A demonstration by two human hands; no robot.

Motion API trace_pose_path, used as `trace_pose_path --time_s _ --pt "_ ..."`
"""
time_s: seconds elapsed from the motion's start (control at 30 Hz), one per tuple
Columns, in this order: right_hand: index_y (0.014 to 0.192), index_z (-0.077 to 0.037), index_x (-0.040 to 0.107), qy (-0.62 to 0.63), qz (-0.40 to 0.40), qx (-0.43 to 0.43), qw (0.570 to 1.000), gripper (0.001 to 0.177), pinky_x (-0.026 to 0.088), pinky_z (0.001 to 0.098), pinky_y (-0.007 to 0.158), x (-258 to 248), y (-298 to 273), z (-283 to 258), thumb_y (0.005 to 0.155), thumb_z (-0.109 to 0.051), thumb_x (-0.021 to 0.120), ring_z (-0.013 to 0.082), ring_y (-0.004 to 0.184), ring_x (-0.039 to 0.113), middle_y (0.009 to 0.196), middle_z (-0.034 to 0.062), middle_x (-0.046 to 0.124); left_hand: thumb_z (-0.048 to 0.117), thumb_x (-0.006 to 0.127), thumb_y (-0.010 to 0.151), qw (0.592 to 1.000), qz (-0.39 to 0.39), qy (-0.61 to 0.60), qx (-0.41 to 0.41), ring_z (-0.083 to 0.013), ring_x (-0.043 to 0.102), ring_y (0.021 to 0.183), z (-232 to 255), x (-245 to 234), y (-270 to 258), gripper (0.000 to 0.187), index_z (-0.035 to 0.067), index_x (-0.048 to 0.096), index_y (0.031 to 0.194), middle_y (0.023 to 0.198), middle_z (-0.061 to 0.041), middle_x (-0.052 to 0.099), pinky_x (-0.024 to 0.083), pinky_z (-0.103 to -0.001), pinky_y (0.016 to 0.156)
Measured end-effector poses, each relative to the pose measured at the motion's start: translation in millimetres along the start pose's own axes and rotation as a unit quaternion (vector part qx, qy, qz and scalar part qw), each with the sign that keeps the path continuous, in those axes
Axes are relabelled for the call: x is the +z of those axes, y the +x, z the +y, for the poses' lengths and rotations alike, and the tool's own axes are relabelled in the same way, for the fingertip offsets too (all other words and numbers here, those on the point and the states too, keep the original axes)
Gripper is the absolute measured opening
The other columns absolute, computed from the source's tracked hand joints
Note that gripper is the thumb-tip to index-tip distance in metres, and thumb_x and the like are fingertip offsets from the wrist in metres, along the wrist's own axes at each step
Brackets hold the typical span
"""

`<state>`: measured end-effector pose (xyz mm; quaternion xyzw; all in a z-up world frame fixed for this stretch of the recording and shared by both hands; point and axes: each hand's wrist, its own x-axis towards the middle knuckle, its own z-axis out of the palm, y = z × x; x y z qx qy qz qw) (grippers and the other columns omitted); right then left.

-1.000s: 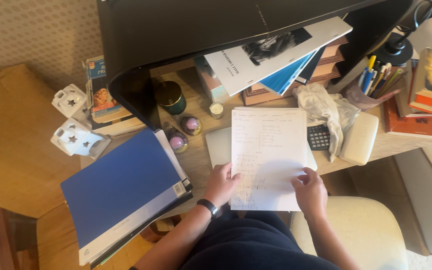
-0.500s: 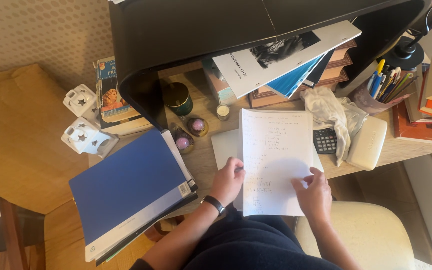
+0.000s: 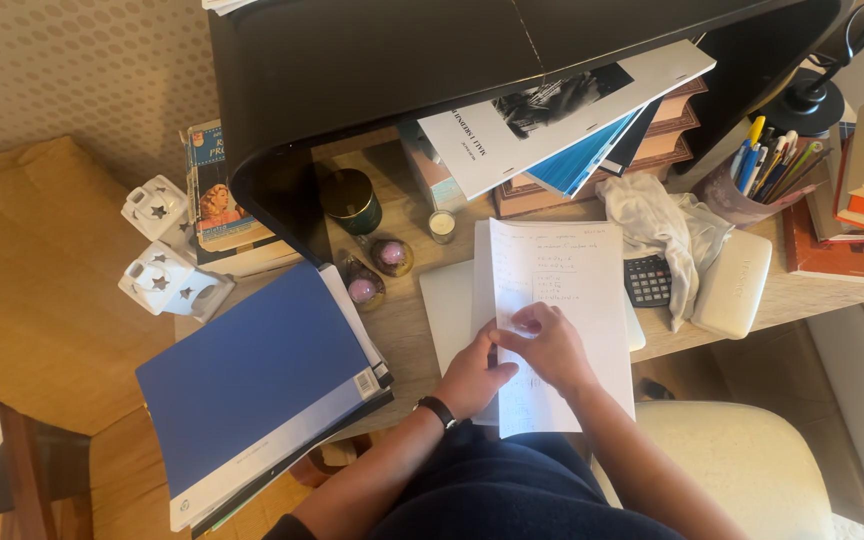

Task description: The person sorts a stack of loose papers on a desk, flipping through pages and separating them into smaller piles. They place some sheets on a printer and continue to organize the remaining papers by hand.

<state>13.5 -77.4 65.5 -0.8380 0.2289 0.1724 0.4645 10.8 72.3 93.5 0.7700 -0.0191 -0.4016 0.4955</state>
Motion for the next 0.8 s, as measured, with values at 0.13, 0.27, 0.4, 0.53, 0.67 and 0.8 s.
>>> trace_pose_path --time_s 0.13,0.27,0.4,0.53,0.67,0.8 --pt "0.121 -0.004 0.071 -0.002 0.002 0.010 1.000 0.050 0.053 0.0468 0.104 0 1 2 0.082 -0.031 0.087 0.0300 0.124 0.064 0.122 0.0160 0.069 0.029 0.061 0.099 1.000 -0.005 -0.013 -0.010 -0.0338 0.032 0.151 -18 -2 9 0.078 0.013 0.020 0.162 0.162 -0.017 0.037 0.035 -0.052 0.118" --pt "0.121 -0.003 0.070 0.012 -0.004 0.019 1.000 0.055 0.053 0.0476 0.104 -3 0 -4 0.081 -0.036 0.089 0.0304 0.124 0.064 0.122 0.0169 0.069 0.024 0.064 0.095 0.998 -0.024 -0.053 0.032 -0.0368 0.035 0.149 -17 -2 9 0.082 0.009 0.019 0.163 0.161 -0.020 0.039 0.037 -0.052 0.118" --pt "0.119 -0.004 0.071 0.009 0.004 0.014 1.000 0.048 0.055 0.0458 0.101 -2 6 5 0.082 -0.031 0.088 0.0291 0.120 0.066 0.118 0.0157 0.070 0.024 0.070 0.091 0.994 -0.031 -0.101 0.038 -0.0363 0.040 0.146 -14 -5 8 0.088 0.010 0.020 0.163 0.158 -0.020 0.042 0.040 -0.052 0.116" --pt "0.121 -0.001 0.070 0.037 0.000 0.024 0.999 0.053 0.054 0.0480 0.102 -3 3 -5 0.082 -0.032 0.088 0.0323 0.122 0.065 0.120 0.0190 0.068 0.024 0.073 0.090 0.990 -0.035 -0.121 0.066 -0.0398 0.038 0.146 -48 2 27 0.089 0.007 0.023 0.162 0.158 -0.023 0.041 0.038 -0.055 0.117" --pt "0.120 -0.001 0.070 0.023 -0.005 0.029 0.999 0.048 0.055 0.0467 0.101 -4 4 -6 0.083 -0.027 0.087 0.0321 0.121 0.066 0.120 0.0188 0.069 0.026 0.076 0.088 0.988 -0.048 -0.137 0.061 -0.0368 0.042 0.145 -50 1 28 0.094 0.011 0.022 0.163 0.159 -0.019 0.041 0.041 -0.050 0.116" --pt "0.120 -0.001 0.070 0.034 -0.012 0.039 0.999 0.045 0.055 0.0465 0.100 -9 0 -11 0.085 -0.024 0.086 0.0331 0.120 0.067 0.119 0.0198 0.069 0.025 0.078 0.088 0.975 -0.054 -0.197 0.086 -0.0377 0.044 0.142 -62 7 39 0.095 0.011 0.022 0.164 0.157 -0.022 0.043 0.043 -0.051 0.114"
